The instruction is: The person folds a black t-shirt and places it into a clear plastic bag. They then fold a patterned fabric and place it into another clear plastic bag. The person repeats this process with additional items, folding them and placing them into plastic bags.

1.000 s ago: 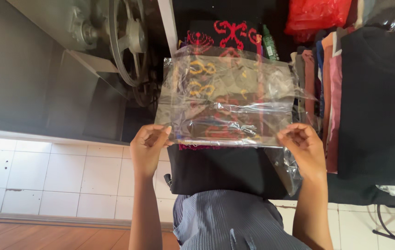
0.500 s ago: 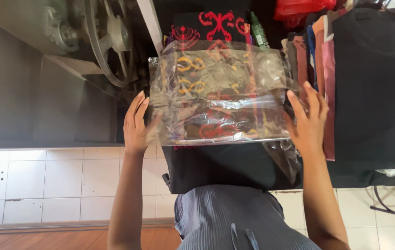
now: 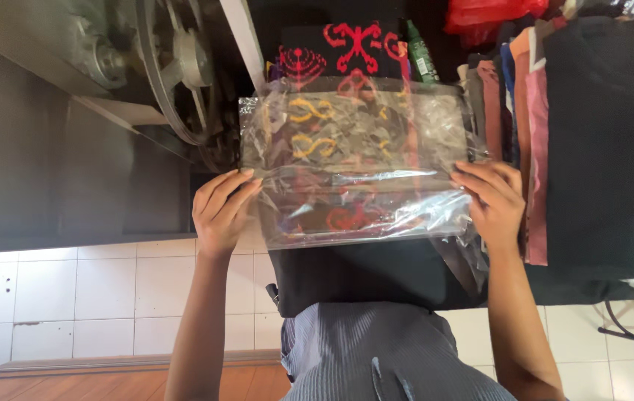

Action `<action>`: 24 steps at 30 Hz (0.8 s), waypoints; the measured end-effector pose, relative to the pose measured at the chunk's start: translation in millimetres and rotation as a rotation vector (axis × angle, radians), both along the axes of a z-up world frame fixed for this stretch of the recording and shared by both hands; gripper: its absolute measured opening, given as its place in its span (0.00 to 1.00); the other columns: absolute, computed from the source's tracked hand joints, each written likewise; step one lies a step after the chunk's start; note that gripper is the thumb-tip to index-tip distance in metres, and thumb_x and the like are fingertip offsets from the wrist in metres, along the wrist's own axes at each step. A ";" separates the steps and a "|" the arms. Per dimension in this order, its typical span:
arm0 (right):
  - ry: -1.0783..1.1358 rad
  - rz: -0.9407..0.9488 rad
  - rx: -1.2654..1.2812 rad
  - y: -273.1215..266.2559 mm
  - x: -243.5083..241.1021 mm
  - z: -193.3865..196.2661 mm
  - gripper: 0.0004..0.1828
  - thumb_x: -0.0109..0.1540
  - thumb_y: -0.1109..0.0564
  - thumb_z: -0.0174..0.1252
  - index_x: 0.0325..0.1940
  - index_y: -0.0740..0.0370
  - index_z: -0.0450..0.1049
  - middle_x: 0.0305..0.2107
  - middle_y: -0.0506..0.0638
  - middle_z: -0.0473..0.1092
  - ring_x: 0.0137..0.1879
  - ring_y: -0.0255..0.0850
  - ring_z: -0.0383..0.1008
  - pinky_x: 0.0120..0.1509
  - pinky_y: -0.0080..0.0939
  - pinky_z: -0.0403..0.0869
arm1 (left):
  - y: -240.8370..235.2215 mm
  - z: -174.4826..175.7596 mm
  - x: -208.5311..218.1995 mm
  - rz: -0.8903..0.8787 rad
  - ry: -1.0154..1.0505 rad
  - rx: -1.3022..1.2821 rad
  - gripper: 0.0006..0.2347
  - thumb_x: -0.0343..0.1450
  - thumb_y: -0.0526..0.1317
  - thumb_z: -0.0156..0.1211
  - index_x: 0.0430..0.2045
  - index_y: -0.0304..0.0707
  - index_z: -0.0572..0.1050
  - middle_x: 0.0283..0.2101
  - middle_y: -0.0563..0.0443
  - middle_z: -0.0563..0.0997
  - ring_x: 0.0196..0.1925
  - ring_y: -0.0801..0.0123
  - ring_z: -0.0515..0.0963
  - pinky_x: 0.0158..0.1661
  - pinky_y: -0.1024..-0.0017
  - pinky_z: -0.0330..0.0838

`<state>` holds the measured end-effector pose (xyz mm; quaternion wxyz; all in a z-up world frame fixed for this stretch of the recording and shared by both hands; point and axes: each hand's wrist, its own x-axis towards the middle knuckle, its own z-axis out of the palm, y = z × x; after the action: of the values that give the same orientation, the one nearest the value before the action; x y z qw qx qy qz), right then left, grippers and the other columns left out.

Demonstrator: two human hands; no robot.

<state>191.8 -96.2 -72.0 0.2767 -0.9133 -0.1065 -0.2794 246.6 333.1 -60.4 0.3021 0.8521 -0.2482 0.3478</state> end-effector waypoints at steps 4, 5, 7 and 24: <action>0.132 0.061 0.073 -7.8 -3.3 14.6 0.17 0.56 0.72 0.62 0.46 0.59 0.82 0.47 0.47 0.78 0.57 0.44 0.73 0.67 0.41 0.71 | 3.6 15.0 -3.6 -0.029 0.097 0.003 0.10 0.65 0.29 0.72 0.38 0.40 0.85 0.44 0.56 0.82 0.49 0.65 0.79 0.48 0.69 0.75; 0.168 0.070 0.094 -11.1 -3.6 15.7 0.16 0.57 0.72 0.63 0.45 0.60 0.82 0.46 0.48 0.78 0.56 0.44 0.73 0.67 0.40 0.71 | 6.2 18.8 -5.9 -0.044 0.166 -0.009 0.12 0.64 0.27 0.70 0.38 0.40 0.85 0.43 0.56 0.83 0.48 0.64 0.79 0.47 0.69 0.75; 0.314 0.127 0.307 -18.8 -5.2 14.0 0.14 0.59 0.72 0.61 0.46 0.63 0.81 0.45 0.50 0.78 0.54 0.40 0.76 0.63 0.37 0.72 | 10.9 24.8 -8.3 -0.087 0.328 -0.038 0.13 0.64 0.26 0.67 0.39 0.41 0.85 0.42 0.56 0.83 0.44 0.64 0.78 0.44 0.69 0.75; 0.729 0.170 0.685 -52.6 -8.8 1.1 0.14 0.60 0.74 0.56 0.47 0.71 0.81 0.42 0.55 0.79 0.43 0.36 0.79 0.45 0.34 0.76 | 41.4 20.8 0.3 -0.205 1.241 -0.541 0.10 0.71 0.28 0.57 0.42 0.30 0.84 0.40 0.46 0.88 0.39 0.74 0.86 0.42 0.78 0.82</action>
<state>183.0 -148.8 -70.9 0.6013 -0.7963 0.0206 0.0622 246.9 374.5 -39.6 0.6222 0.7605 -0.0128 -0.1852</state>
